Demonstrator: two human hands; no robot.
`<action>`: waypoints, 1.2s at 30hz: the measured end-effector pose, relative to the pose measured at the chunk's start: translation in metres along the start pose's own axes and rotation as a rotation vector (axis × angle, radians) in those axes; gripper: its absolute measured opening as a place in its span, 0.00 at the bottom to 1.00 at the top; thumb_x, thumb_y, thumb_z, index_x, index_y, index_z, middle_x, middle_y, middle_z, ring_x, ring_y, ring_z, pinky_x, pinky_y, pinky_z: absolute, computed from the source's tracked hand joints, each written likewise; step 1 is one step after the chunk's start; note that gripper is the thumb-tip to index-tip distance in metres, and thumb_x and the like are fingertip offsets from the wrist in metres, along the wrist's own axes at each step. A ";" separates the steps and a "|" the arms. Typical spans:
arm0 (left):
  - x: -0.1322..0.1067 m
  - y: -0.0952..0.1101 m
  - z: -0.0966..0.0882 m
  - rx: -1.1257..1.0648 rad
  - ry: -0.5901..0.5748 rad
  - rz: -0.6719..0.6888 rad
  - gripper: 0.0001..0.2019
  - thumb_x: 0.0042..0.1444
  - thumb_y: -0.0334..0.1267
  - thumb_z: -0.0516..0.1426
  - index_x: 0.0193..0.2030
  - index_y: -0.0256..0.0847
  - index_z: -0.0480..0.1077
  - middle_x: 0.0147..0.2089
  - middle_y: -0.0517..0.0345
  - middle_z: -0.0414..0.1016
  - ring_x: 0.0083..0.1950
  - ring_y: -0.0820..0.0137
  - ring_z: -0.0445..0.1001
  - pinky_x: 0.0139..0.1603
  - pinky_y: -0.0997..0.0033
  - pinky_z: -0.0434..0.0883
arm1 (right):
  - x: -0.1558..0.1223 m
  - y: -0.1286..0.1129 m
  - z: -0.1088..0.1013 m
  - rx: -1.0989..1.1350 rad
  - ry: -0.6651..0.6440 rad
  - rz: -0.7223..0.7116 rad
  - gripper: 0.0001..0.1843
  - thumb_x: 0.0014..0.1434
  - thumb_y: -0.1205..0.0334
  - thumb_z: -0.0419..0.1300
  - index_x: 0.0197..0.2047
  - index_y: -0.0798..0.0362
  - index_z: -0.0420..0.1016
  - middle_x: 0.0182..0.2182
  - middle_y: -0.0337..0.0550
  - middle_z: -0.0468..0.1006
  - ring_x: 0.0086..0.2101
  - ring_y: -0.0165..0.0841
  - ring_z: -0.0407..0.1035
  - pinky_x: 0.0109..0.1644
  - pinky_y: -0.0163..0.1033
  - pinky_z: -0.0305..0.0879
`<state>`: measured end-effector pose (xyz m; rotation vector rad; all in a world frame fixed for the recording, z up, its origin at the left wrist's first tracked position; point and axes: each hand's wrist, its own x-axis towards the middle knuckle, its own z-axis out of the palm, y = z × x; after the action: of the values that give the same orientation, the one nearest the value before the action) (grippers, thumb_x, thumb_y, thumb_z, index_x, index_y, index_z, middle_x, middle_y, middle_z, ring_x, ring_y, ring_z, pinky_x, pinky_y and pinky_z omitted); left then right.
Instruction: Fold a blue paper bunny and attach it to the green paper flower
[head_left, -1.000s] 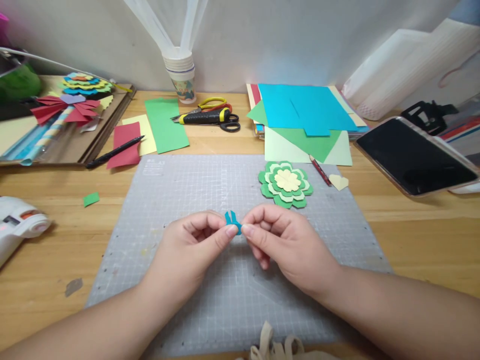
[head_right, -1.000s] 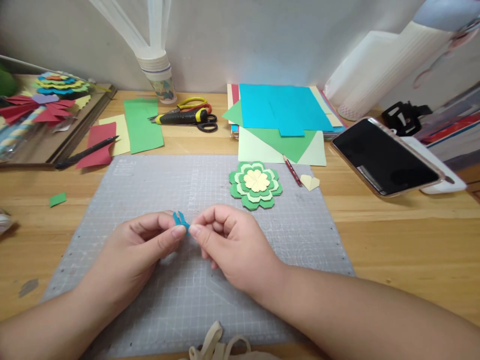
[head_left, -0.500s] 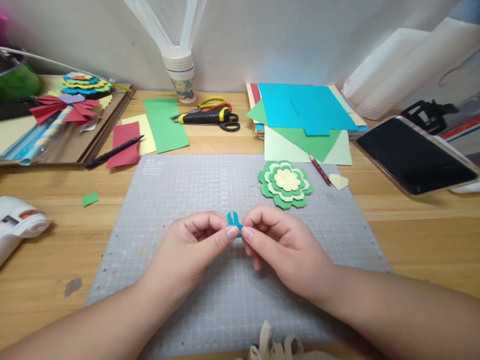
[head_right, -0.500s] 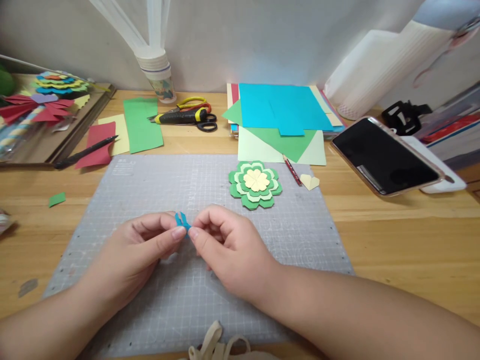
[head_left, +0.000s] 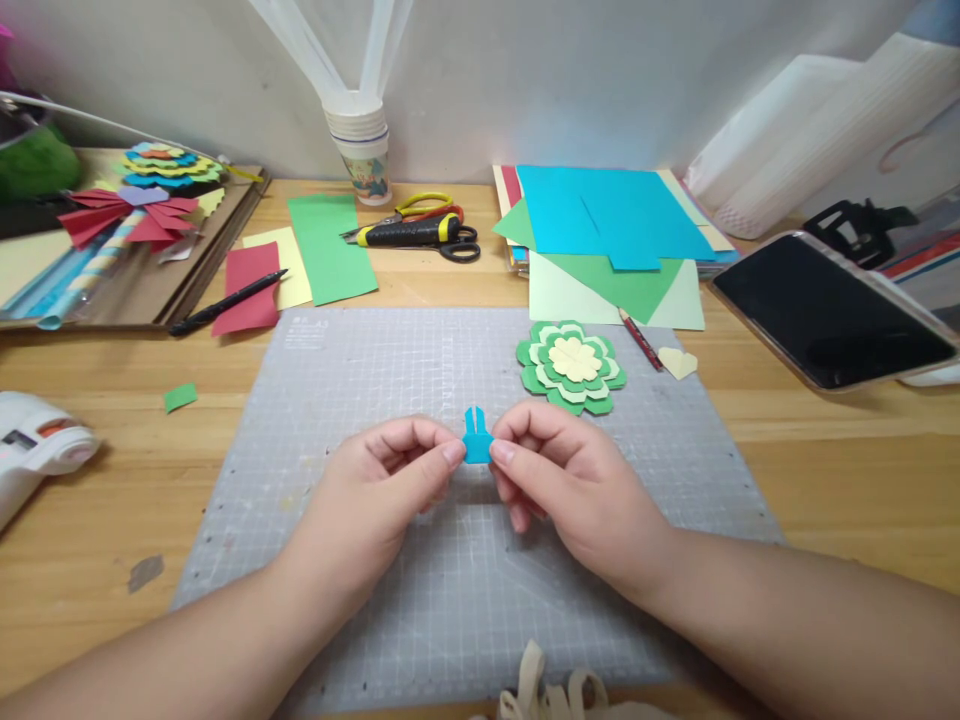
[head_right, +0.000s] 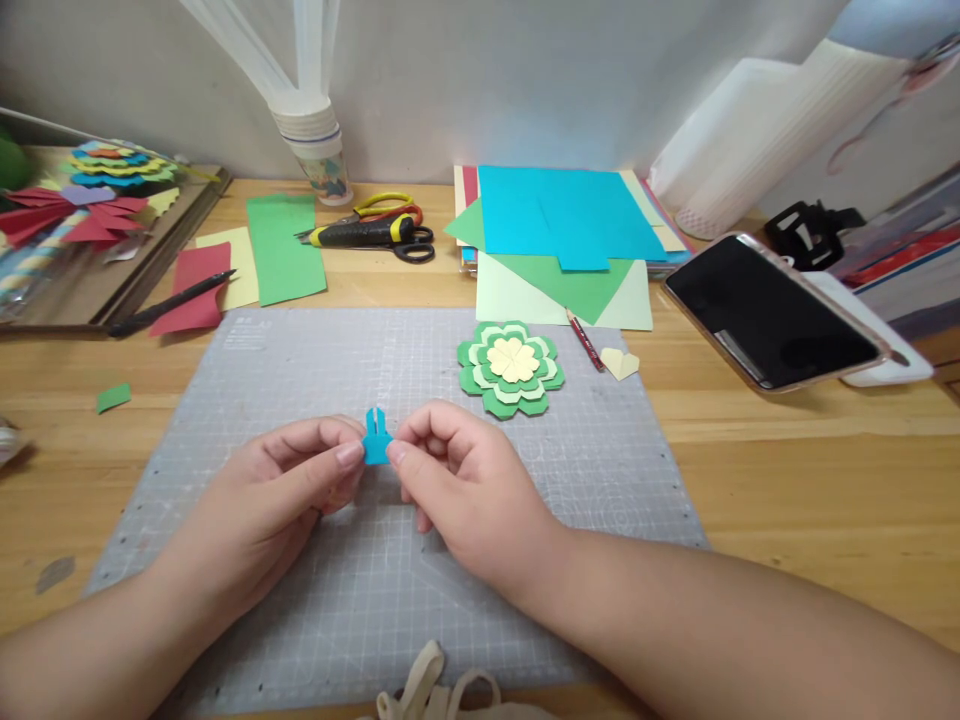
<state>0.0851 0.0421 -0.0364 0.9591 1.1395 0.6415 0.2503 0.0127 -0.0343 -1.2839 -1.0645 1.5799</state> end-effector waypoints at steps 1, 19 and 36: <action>0.000 0.000 0.000 -0.003 -0.008 -0.004 0.13 0.49 0.48 0.63 0.26 0.40 0.70 0.21 0.65 0.60 0.25 0.76 0.52 0.26 0.74 0.51 | 0.000 0.000 0.000 0.007 -0.004 0.008 0.08 0.59 0.58 0.57 0.31 0.52 0.66 0.20 0.31 0.67 0.18 0.23 0.61 0.21 0.30 0.58; -0.001 0.003 0.002 -0.091 -0.073 0.054 0.11 0.50 0.45 0.63 0.25 0.41 0.71 0.23 0.64 0.66 0.26 0.75 0.59 0.29 0.74 0.57 | 0.003 -0.001 0.000 0.087 -0.127 0.084 0.08 0.54 0.59 0.63 0.31 0.53 0.68 0.21 0.32 0.72 0.18 0.23 0.63 0.21 0.30 0.60; -0.001 0.001 0.000 -0.067 -0.064 0.045 0.12 0.51 0.46 0.62 0.28 0.40 0.71 0.23 0.65 0.62 0.26 0.76 0.55 0.28 0.75 0.54 | 0.005 0.000 -0.001 0.165 -0.081 0.129 0.12 0.52 0.61 0.63 0.24 0.53 0.64 0.14 0.29 0.67 0.15 0.21 0.58 0.18 0.27 0.59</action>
<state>0.0849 0.0412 -0.0352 0.9438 1.0361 0.6762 0.2502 0.0171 -0.0361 -1.2059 -0.8941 1.7904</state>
